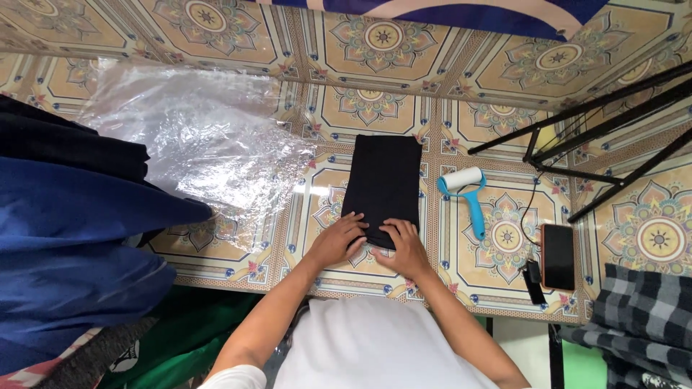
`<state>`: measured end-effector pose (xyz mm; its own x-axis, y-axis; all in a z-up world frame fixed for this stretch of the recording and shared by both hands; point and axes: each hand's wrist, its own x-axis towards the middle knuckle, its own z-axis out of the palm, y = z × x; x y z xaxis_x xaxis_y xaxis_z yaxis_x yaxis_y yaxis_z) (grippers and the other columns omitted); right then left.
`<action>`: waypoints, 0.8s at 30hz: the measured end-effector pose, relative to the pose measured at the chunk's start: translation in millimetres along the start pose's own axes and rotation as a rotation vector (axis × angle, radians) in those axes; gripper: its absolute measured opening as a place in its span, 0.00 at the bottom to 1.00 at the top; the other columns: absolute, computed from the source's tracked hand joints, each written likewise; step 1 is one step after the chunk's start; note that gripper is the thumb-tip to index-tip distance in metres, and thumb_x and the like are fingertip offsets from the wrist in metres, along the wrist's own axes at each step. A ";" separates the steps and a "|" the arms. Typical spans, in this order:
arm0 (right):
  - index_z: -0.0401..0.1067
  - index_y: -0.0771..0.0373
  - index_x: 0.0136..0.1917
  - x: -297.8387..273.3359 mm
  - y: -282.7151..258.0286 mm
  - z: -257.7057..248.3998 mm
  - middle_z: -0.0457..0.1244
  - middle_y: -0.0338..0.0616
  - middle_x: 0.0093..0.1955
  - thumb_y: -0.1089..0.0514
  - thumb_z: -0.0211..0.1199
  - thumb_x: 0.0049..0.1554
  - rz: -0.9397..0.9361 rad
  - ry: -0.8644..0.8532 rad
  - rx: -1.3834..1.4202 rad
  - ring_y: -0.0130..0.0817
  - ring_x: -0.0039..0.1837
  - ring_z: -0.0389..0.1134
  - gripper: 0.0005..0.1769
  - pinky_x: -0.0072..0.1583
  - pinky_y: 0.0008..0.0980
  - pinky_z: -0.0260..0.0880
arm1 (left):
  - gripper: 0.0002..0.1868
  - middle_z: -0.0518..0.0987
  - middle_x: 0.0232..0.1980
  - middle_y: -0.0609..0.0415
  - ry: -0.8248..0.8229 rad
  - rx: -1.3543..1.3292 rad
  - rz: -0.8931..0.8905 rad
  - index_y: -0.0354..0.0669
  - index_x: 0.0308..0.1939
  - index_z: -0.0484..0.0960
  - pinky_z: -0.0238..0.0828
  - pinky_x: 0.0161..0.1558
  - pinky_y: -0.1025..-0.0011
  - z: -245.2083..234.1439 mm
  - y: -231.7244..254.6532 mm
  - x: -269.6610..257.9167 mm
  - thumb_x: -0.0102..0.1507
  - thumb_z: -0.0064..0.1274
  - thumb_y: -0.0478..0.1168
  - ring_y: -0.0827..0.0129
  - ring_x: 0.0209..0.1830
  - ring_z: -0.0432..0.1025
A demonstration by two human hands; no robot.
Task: Folding a pair of black pants, cleaning them with a lint roller, and placing them into a plastic shipping bag.
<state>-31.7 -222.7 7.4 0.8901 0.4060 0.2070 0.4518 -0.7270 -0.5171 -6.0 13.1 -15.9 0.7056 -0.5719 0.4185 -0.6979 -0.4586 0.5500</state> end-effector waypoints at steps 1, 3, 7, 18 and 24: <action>0.70 0.56 0.58 -2.3 3.4 4.0 0.61 0.45 0.60 0.45 0.72 0.49 -0.003 0.004 -0.001 0.46 0.64 0.63 0.27 0.59 0.42 0.63 | 0.09 0.83 0.50 0.49 0.001 0.003 0.003 0.42 0.39 0.81 0.61 0.73 0.58 -0.5 1.0 -0.2 0.68 0.52 0.42 0.56 0.65 0.73; 0.72 0.54 0.55 -6.9 11.1 11.1 0.63 0.40 0.61 0.60 0.64 0.53 0.036 0.021 0.031 0.42 0.64 0.64 0.15 0.59 0.39 0.63 | 0.10 0.84 0.45 0.47 0.051 -0.080 -0.094 0.40 0.40 0.81 0.65 0.71 0.60 -0.8 2.8 0.8 0.69 0.51 0.42 0.57 0.61 0.76; 0.75 0.56 0.49 -4.6 11.9 -11.6 0.70 0.41 0.51 0.65 0.65 0.51 0.178 -0.024 0.237 0.43 0.56 0.71 0.12 0.55 0.38 0.70 | 0.11 0.82 0.41 0.48 -0.091 -0.026 -0.270 0.47 0.47 0.79 0.75 0.56 0.55 -3.8 13.9 1.1 0.72 0.45 0.48 0.52 0.49 0.79; 0.81 0.56 0.56 2.2 21.8 -67.6 0.72 0.55 0.52 0.60 0.65 0.55 0.697 -0.056 0.413 0.46 0.55 0.73 0.15 0.56 0.41 0.71 | 0.19 0.83 0.41 0.33 -0.239 -0.613 -0.771 0.44 0.50 0.81 0.72 0.49 0.53 -58.6 40.0 35.9 0.60 0.65 0.48 0.42 0.45 0.77; 0.80 0.51 0.58 30.3 22.0 -67.2 0.71 0.50 0.44 0.58 0.61 0.60 0.727 0.183 0.538 0.30 0.43 0.71 0.14 0.49 0.32 0.71 | 0.11 0.82 0.37 0.44 -0.027 -0.616 -0.803 0.47 0.49 0.84 0.72 0.45 0.59 -46.8 13.7 49.7 0.63 0.61 0.43 0.57 0.42 0.75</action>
<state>9.3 -263.6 58.1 0.9602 -0.1770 -0.2160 -0.2703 -0.3946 -0.8782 25.2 10.2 46.3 0.9302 -0.2674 -0.2513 0.1717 -0.2882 0.9421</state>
